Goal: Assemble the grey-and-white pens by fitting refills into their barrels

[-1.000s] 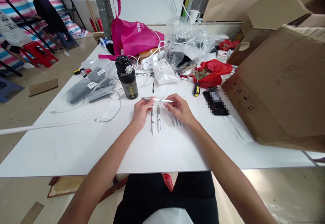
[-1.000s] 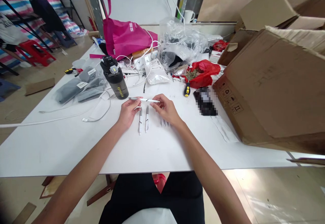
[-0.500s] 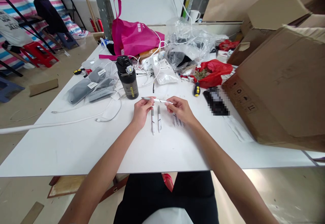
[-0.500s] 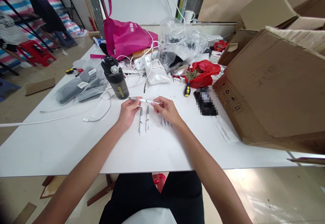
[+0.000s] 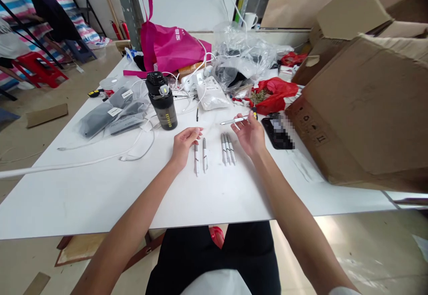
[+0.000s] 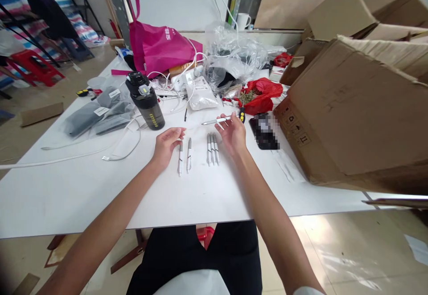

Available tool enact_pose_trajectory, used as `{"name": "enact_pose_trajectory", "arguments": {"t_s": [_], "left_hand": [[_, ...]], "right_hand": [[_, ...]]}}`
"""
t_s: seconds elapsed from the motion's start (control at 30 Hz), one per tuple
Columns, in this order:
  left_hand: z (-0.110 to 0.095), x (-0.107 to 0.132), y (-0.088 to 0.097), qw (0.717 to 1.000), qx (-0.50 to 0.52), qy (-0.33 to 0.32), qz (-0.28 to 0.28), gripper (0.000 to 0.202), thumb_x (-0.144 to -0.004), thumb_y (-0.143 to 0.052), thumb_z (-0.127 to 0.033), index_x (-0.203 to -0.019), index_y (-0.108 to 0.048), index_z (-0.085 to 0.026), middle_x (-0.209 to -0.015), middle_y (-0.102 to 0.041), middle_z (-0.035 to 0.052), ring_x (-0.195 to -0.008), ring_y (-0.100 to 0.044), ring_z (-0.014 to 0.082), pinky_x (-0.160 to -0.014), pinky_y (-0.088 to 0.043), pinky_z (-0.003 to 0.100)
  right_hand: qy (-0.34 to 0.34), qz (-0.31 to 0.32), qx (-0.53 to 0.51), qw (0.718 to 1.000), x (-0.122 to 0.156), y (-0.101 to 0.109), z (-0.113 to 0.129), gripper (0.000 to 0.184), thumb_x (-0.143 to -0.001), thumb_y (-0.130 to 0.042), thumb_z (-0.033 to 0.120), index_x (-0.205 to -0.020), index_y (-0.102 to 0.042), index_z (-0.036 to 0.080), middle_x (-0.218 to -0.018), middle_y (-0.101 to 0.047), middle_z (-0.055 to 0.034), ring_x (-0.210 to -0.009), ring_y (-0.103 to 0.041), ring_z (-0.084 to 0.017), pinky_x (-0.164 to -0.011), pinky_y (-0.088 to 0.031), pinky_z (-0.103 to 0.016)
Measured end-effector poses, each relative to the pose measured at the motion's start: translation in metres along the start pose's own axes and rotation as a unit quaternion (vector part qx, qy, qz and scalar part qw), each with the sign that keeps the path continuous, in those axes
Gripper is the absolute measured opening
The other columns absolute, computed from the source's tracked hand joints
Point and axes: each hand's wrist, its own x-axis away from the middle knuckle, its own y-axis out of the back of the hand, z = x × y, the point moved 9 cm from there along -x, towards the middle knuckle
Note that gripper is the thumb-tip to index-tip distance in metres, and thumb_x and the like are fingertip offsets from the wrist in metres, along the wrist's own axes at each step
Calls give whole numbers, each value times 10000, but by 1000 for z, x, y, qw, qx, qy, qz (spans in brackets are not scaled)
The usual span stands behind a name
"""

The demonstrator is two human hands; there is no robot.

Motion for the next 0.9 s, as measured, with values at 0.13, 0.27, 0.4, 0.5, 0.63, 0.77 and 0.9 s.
{"name": "enact_pose_trajectory", "arguments": {"t_s": [0.13,0.27,0.4,0.5,0.63,0.77,0.9], "left_hand": [[1,-2,6,1000,12,8,-19,308,-854,-880,-495,-938,-861,-199,-933,-699,59,-844,-595,152,-712,-475,258],[4,-4,9,1000,9,8,-29,309,-834,-893,-484,-923,-853,-191,-919,-706,58,-828,-595,148,-717,-468,257],[6,-4,11,999,-2,9,-47,304,-827,-897,-472,-908,-841,-184,-907,-708,60,-814,-598,146,-718,-467,261],[7,-3,11,999,-10,13,-52,296,-834,-893,-466,-897,-831,-183,-896,-704,59,-801,-597,145,-714,-468,263],[7,-3,10,999,-19,8,-47,291,-852,-880,-471,-899,-831,-187,-889,-712,62,-791,-601,149,-711,-473,270],[4,-4,11,998,-47,-13,-49,264,-865,-863,-438,-926,-832,-183,-908,-740,70,-800,-616,156,-720,-473,276],[-1,-3,9,994,-89,-40,-42,267,-899,-829,-445,-945,-805,-183,-948,-759,82,-857,-650,182,-748,-476,288]], "right_hand": [[-18,4,-76,997,-5,8,14,416,-1118,-647,317,-783,-412,242,-634,-406,97,-493,-435,-77,-532,-510,-183],[-53,26,-80,995,-7,18,18,435,-1172,-492,464,-801,-428,247,-595,-266,99,-426,-232,-94,-348,-280,-197],[-22,25,-18,999,-11,31,25,554,-1093,-526,650,-734,-380,253,-578,-197,87,-458,-170,-111,-366,-287,-225],[33,18,48,998,-12,36,36,617,-1039,-520,729,-691,-322,260,-584,-172,75,-488,-145,-126,-381,-288,-252],[62,24,80,995,-14,38,41,671,-1023,-494,743,-644,-243,250,-573,-138,67,-491,-117,-127,-393,-272,-270],[72,9,87,994,-15,44,43,685,-1025,-480,741,-628,-222,247,-563,-130,67,-487,-114,-125,-399,-273,-275],[65,14,56,996,-14,44,42,641,-1064,-407,697,-641,-229,249,-567,-139,61,-499,-107,-133,-401,-267,-272]]}}
